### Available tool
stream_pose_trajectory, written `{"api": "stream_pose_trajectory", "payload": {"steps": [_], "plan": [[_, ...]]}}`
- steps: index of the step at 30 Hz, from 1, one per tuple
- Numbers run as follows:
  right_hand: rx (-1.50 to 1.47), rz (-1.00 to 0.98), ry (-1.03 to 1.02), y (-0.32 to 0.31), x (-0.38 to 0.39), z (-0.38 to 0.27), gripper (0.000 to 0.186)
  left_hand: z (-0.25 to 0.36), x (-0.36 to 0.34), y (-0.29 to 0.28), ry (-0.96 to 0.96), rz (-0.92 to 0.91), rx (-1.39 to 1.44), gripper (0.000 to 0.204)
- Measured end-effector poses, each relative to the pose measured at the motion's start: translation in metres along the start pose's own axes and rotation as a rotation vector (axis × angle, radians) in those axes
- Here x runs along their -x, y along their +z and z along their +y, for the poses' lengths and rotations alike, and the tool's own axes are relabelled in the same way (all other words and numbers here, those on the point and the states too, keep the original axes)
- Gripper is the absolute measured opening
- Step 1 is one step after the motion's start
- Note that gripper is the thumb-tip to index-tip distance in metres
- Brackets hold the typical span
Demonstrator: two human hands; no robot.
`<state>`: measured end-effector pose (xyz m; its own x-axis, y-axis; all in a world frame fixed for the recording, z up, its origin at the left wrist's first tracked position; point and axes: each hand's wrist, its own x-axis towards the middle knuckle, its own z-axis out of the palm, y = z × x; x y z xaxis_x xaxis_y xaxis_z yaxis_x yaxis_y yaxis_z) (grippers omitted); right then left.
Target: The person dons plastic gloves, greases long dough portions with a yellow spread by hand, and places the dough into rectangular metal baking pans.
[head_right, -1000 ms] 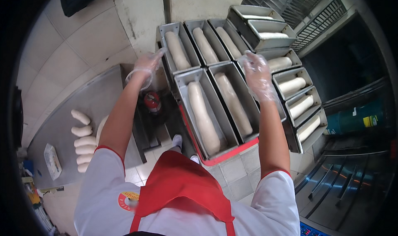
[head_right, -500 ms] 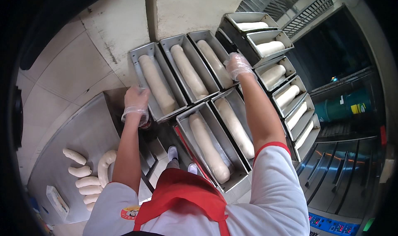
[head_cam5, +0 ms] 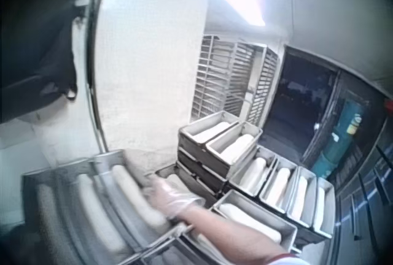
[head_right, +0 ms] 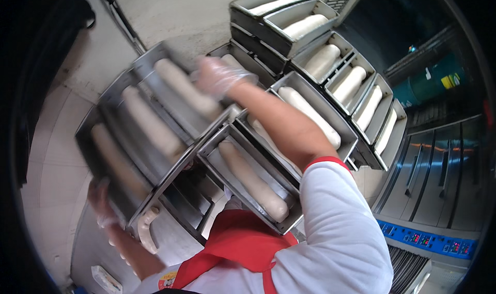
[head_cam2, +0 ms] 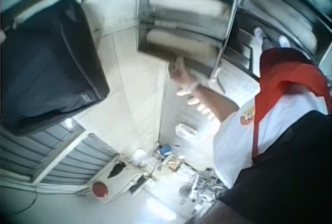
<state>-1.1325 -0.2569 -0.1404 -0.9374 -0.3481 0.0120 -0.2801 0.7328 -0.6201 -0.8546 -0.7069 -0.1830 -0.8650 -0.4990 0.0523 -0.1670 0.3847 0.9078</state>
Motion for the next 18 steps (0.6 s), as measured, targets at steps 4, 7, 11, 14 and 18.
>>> {"api": "stream_pose_trajectory", "payload": {"steps": [4, 7, 11, 14, 18], "plan": [[-0.108, -0.032, -0.220, 0.037, 0.027, -0.084, 0.027, 0.015, 0.067, -0.142, -0.041, 0.073, -0.126, 0.069], [-0.155, -0.255, -0.332, 0.049, 0.056, -0.133, 0.025, 0.041, 0.118, -0.197, -0.073, 0.081, 0.010, 0.060], [-0.325, -0.387, -0.398, 0.091, 0.068, -0.168, 0.027, 0.041, 0.173, -0.271, -0.180, 0.179, -0.154, 0.055], [-0.354, -0.420, -0.365, 0.097, 0.067, -0.183, 0.026, -0.007, 0.202, -0.347, 0.572, -0.040, -1.033, 0.053], [-0.237, -0.387, -0.354, 0.088, 0.042, -0.159, 0.029, -0.041, 0.187, -0.276, 0.057, 0.288, -0.489, 0.052]]}}
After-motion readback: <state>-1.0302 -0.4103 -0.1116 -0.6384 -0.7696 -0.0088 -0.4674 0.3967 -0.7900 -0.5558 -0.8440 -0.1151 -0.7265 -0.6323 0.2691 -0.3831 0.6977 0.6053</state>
